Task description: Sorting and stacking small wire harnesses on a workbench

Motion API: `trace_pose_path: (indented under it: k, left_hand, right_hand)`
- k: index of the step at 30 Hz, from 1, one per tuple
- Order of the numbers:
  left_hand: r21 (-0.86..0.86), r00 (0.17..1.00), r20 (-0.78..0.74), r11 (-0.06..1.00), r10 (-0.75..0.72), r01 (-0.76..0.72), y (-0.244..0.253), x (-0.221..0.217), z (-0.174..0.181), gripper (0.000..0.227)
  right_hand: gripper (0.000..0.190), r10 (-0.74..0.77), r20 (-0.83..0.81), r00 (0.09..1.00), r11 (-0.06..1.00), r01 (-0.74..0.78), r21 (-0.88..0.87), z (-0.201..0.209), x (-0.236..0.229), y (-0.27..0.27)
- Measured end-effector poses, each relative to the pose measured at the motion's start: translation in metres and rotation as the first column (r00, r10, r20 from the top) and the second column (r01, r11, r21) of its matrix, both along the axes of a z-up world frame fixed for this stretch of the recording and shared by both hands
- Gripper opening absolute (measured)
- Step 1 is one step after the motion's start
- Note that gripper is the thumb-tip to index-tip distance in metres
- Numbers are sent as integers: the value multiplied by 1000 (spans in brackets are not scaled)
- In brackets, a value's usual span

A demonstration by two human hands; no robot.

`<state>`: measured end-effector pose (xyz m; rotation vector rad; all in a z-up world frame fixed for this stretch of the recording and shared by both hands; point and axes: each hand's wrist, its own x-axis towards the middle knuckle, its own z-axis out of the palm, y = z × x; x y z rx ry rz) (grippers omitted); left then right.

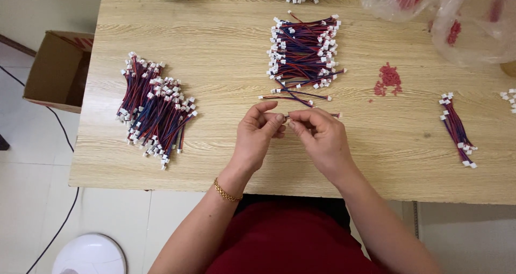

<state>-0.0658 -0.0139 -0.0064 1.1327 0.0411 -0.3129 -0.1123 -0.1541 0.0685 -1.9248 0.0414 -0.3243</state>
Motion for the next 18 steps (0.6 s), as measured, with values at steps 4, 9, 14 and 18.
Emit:
trace_pose_path:
  k: [4, 9, 14, 18]
  left_hand:
    - [-5, 1000, 4, 1000, -19, 19, 1, 0, 5, 35]
    - [-25, 999, 5, 998, -49, 49, 2, -2, 6, 36]
    - [-38, 996, 14, 995, -87, 88, 3, -2, -1, 37]
    - [-55, 992, 34, 991, -119, 120, 4, -2, 6, 38]
  right_hand:
    - [12, 61, 301, 952, 891, 84, -446, -2, 6, -5]
    - [12, 50, 320, 946, 840, 133, -526, -13, 6, -9]
    - [13, 100, 203, 974, 943, -28, -333, -14, 7, -7]
    - [15, 38, 26, 999, 999, -38, -16, -24, 3, -8]
